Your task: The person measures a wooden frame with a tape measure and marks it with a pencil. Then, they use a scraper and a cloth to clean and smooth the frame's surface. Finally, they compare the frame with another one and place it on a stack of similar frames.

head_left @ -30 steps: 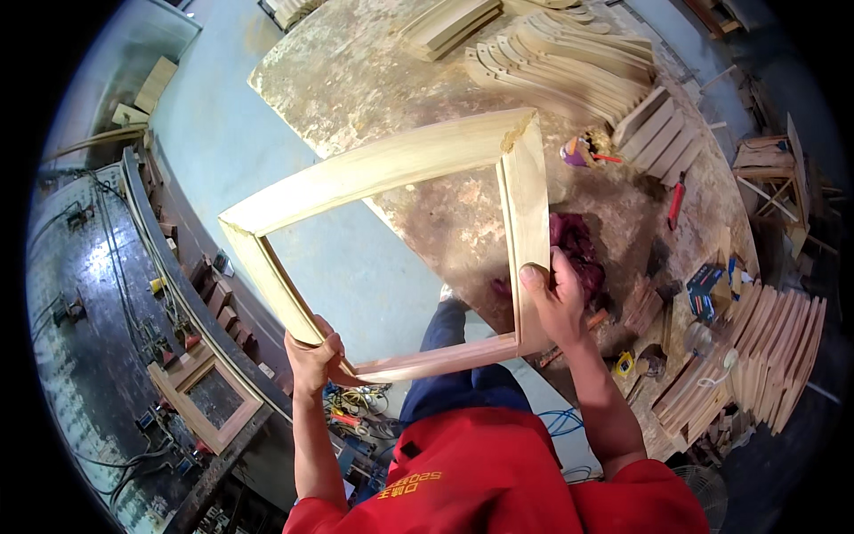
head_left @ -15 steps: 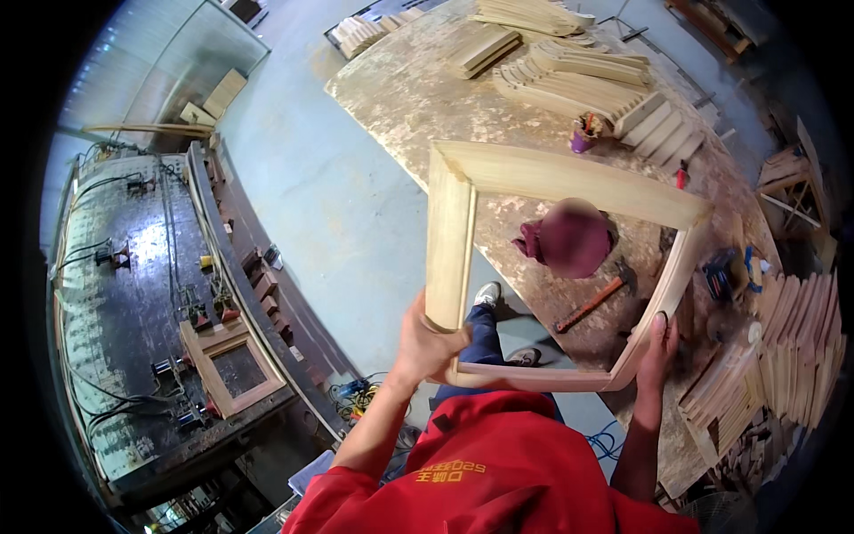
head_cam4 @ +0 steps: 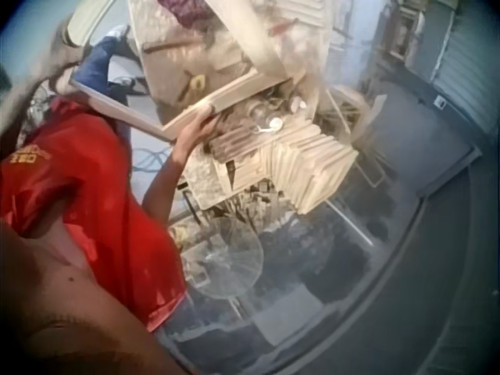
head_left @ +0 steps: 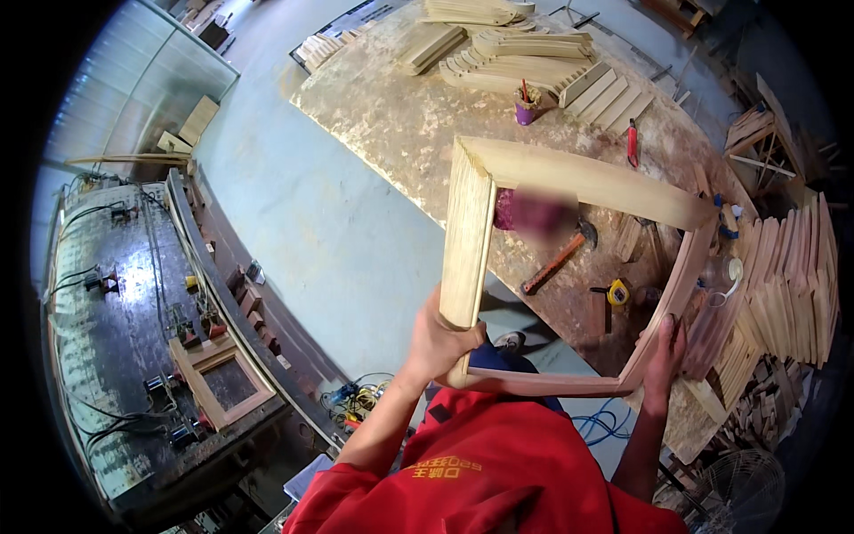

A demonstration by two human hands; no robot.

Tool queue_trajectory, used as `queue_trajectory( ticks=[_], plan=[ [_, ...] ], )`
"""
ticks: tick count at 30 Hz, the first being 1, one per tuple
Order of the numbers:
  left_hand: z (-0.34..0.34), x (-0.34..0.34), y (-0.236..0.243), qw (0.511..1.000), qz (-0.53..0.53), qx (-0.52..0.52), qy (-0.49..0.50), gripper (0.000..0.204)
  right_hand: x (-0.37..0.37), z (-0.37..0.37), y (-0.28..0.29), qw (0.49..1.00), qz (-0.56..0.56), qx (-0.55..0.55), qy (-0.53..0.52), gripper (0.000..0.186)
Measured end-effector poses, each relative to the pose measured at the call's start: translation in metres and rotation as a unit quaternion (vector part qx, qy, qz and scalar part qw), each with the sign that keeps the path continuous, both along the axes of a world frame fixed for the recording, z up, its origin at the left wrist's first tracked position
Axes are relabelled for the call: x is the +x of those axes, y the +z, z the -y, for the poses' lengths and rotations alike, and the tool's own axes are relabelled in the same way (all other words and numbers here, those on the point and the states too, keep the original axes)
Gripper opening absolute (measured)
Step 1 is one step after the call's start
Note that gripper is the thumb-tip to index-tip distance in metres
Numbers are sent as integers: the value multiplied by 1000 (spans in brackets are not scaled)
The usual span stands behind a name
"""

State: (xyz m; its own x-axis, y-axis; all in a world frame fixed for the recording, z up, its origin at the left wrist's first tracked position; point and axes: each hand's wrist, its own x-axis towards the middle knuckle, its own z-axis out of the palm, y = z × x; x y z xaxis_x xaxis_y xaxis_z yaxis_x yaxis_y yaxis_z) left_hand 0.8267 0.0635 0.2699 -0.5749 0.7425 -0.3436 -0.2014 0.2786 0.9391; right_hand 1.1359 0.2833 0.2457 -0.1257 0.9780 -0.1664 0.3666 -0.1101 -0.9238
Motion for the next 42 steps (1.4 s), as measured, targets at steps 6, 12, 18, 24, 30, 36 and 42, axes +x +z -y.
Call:
queue_trajectory(
  ticks=[6,12,18,24,30,36,42],
  plan=[
    [-2,1,12,996,86,-19,-31,47,21,-4,28,997,41,-57,41,46],
    [-2,3,-17,988,153,-6,-30,52,36,1,43,995,87,-2,56,45],
    [-19,2,-47,975,218,46,-8,70,55,25,26,982,-125,-125,-64,51],
    [-54,-31,-64,964,154,186,110,69,49,9,-15,866,-485,-57,-105,43],
    [-53,-66,-79,882,430,184,-64,64,5,15,-44,895,-400,-191,-59,40],
    [-48,-72,-78,920,330,196,-77,69,3,25,7,931,-301,-180,105,49],
    [-53,-74,-66,929,298,206,-72,71,-5,27,15,947,-271,-143,91,55]
  ],
)
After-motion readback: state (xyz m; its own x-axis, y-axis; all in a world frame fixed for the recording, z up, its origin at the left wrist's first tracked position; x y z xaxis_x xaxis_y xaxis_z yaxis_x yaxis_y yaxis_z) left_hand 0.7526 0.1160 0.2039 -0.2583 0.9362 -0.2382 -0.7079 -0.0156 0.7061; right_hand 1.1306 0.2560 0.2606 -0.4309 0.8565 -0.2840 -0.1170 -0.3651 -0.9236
